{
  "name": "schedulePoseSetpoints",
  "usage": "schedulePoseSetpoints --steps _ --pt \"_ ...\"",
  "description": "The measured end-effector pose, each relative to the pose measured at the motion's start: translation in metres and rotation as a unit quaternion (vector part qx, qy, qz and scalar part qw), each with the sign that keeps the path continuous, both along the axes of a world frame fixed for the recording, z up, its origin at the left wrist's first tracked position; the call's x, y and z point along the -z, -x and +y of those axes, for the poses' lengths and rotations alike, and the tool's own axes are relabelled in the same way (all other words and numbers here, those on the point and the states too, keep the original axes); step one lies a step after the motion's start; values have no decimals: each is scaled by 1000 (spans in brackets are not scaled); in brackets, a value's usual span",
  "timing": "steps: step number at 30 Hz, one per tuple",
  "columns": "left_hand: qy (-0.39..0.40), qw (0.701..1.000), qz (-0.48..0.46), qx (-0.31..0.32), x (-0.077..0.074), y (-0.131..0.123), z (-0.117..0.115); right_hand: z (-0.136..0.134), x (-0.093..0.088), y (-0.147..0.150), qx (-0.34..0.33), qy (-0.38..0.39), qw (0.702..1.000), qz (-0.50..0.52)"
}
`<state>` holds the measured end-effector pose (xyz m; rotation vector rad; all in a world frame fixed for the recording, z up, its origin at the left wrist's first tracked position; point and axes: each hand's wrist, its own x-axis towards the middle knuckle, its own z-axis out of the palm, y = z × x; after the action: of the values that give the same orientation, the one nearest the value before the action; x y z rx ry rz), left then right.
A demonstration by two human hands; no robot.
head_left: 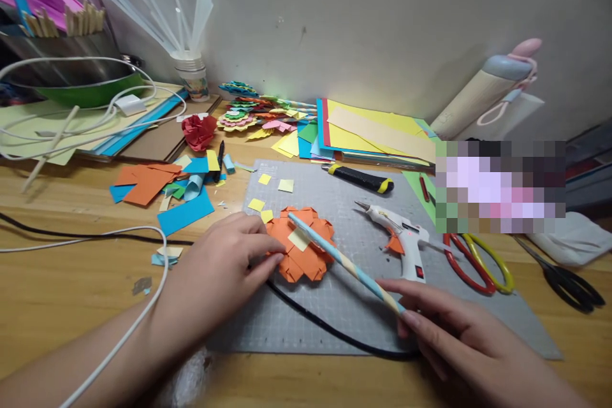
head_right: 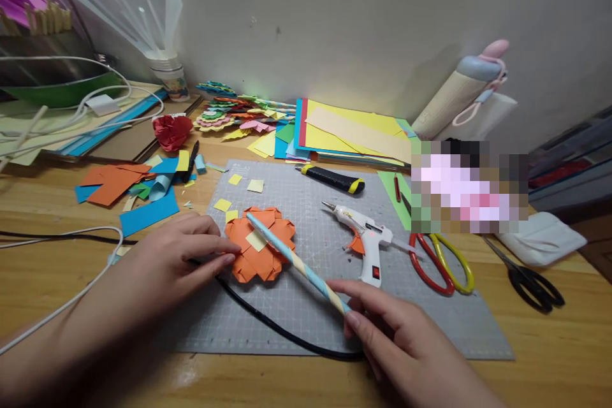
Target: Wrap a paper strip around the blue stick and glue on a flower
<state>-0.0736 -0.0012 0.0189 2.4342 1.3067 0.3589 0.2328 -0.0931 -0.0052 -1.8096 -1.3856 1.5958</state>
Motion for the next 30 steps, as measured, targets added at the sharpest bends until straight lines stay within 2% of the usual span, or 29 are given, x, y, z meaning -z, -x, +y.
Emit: schedulePoseSetpoints --steps 9,16,30 --pt "8 1000 4 -5 0 -1 1 1 -3 0 -14 -8 1000 -8" --pt "7 1000 5 -4 0 -2 1 6 -8 3 -55 -62 994 -74" --pt "8 1000 6 -6 1 -1 0 5 -11 7 -70 -170 973 -136"
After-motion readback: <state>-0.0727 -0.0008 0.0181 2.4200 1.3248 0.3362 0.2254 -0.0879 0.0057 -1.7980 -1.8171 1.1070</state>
